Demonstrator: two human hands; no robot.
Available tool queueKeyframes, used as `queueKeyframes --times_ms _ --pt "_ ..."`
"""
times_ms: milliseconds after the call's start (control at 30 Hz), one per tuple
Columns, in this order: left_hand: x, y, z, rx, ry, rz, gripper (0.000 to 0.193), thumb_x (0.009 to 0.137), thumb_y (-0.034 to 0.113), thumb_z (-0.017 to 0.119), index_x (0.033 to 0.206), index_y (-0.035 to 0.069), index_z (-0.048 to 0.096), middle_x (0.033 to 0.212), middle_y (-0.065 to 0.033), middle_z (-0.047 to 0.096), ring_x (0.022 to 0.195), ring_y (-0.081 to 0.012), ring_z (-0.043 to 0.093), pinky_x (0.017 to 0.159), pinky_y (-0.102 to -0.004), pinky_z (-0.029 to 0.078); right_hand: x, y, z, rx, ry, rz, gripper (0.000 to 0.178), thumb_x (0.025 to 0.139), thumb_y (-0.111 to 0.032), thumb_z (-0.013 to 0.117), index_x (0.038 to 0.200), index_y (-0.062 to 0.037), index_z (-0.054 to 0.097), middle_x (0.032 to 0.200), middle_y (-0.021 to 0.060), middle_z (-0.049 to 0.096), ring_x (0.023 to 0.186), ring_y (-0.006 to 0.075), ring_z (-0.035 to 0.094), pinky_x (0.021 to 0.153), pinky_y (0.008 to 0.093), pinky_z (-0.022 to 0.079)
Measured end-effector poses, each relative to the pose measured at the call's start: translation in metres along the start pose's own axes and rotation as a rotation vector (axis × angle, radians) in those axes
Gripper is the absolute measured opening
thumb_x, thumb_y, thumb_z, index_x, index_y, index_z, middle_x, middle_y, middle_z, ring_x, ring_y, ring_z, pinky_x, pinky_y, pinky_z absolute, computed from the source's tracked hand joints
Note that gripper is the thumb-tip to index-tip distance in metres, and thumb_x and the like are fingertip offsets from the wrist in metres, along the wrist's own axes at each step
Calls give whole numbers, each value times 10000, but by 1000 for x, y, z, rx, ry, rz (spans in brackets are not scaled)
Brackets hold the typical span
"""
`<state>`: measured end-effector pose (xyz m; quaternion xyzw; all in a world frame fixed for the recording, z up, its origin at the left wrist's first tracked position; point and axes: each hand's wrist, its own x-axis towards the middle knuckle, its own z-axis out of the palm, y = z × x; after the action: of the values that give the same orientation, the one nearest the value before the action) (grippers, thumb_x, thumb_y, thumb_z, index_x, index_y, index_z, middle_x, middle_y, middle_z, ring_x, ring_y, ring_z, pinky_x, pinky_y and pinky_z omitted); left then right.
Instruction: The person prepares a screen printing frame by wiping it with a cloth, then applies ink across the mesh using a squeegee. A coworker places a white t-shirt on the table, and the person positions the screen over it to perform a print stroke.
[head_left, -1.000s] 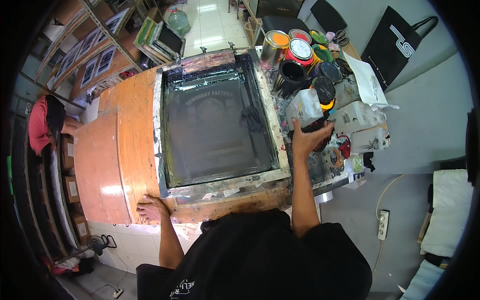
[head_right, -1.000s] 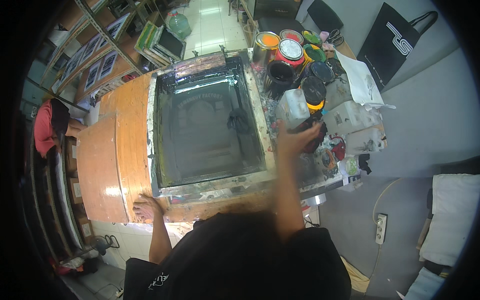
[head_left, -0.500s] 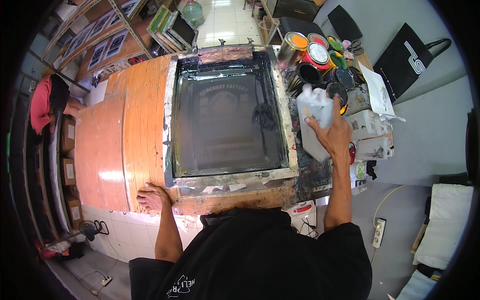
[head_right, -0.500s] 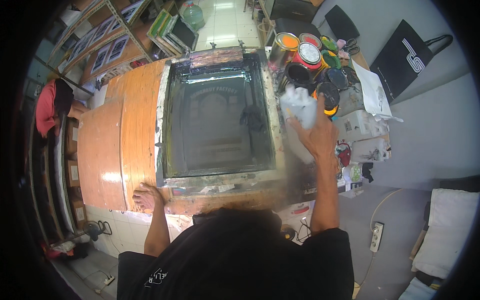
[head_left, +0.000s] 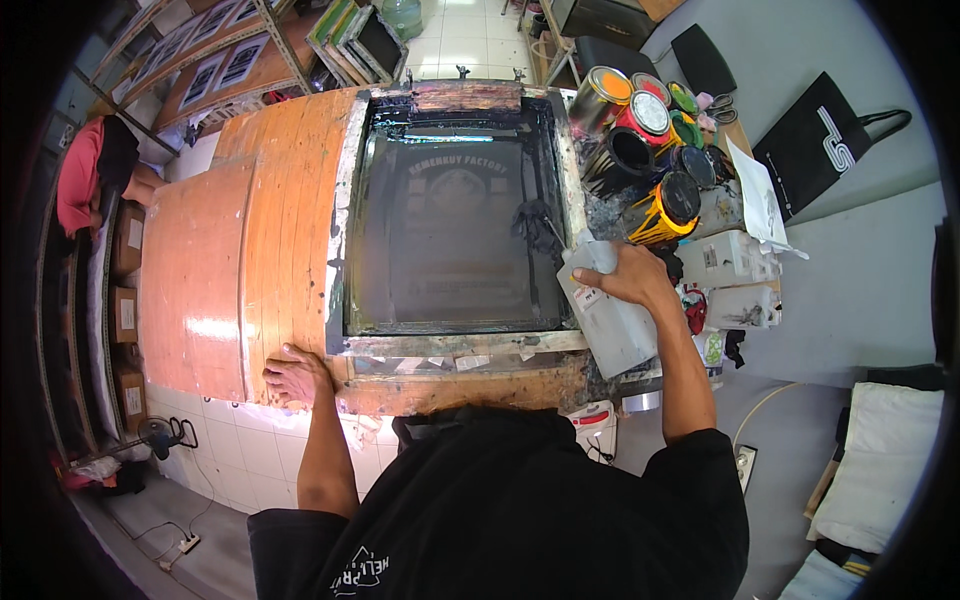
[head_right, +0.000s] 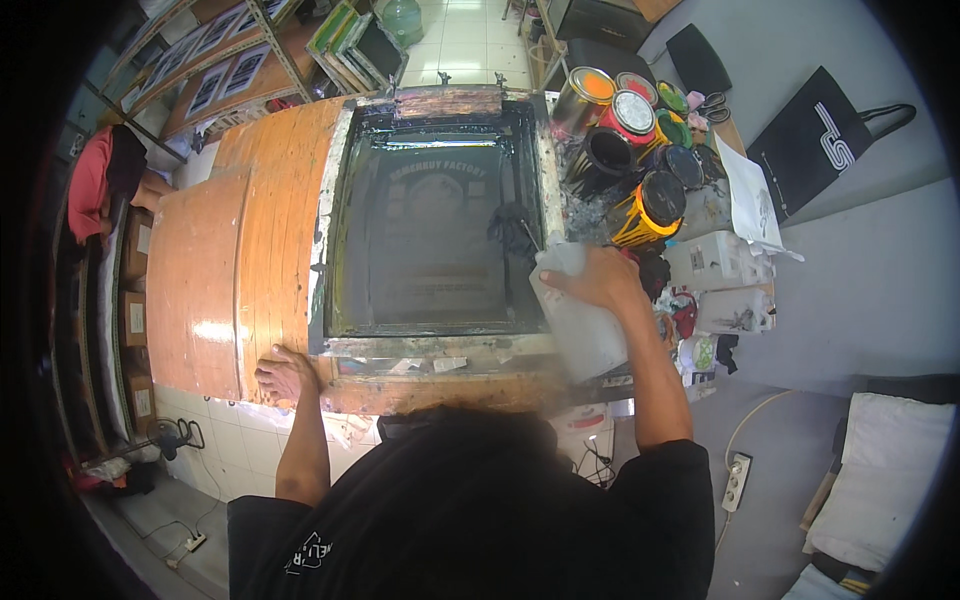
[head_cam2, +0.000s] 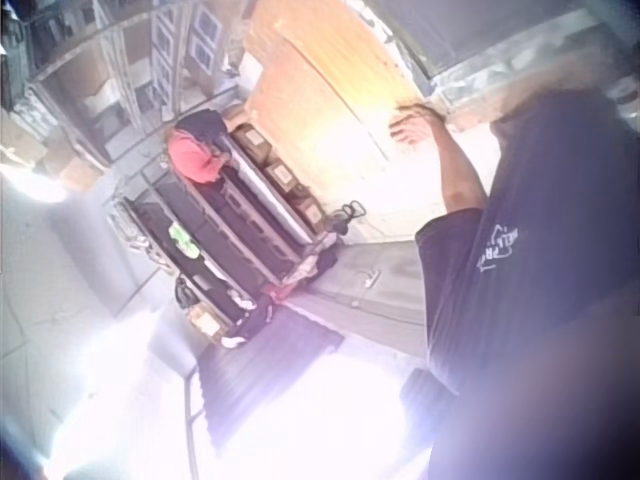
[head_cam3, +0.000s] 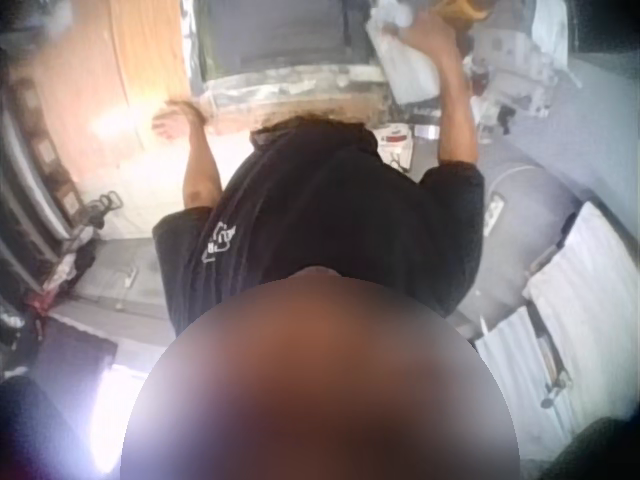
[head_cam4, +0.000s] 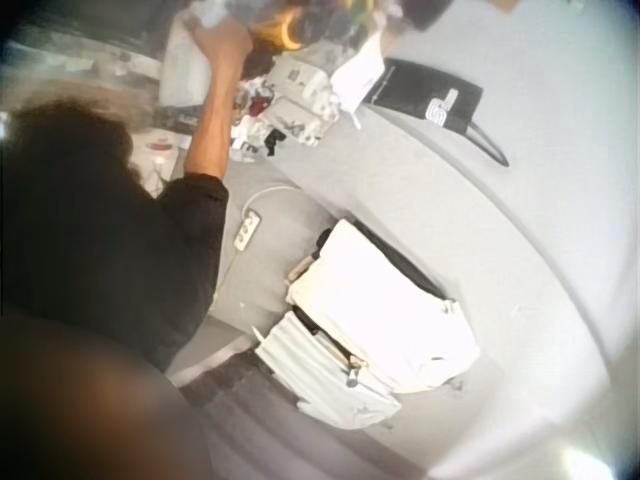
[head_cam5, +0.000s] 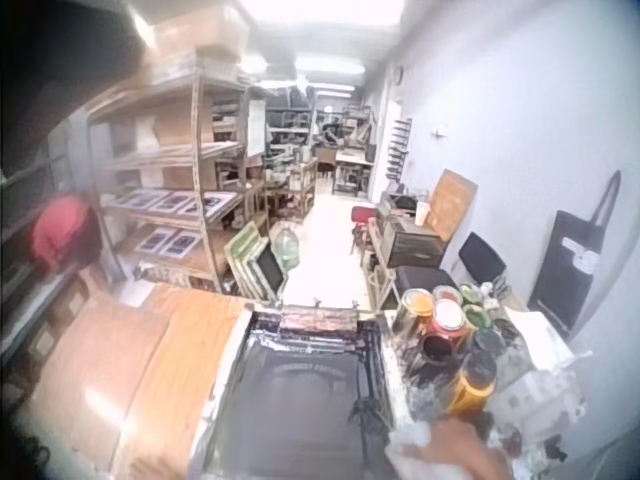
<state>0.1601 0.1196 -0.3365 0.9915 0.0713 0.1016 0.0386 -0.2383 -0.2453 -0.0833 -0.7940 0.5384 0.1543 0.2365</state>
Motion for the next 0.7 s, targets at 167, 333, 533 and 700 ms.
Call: queueKeyframes --times_ms 167,333,533,700 --pt "-1 2 -4 7 -25 -18 683 1006 604 353 1396 48 416 1419 -206 407 1280 -391 405 989 -589 350 5 0 -2 -46 -38 33 859 710 -702 691 1253 -36 661 1174 239 692 1143 373 651 978 458 479" --pt "0 6 -12 -13 -83 -34 685 1003 611 350 1385 46 418 1443 -214 390 1304 -396 396 1007 -591 338 3 6 0 9 -98 22 919 711 -714 684 1327 -35 615 1224 247 669 1169 381 635 981 447 482" --pt "-1 5 -5 -29 -19 15 696 1016 601 320 1407 31 400 1454 -231 379 1296 -407 404 1007 -581 340 2 12 13 24 -55 19 1036 709 -741 682 1434 -23 503 1300 264 624 1224 382 604 1013 441 476" --pt "0 2 -5 -30 -99 -66 742 1022 596 328 1495 26 369 1557 -238 327 1445 -386 295 1111 -568 295 8 21 25 49 -16 1 1058 704 -753 686 1427 -3 500 1294 264 627 1213 389 608 1016 449 479"
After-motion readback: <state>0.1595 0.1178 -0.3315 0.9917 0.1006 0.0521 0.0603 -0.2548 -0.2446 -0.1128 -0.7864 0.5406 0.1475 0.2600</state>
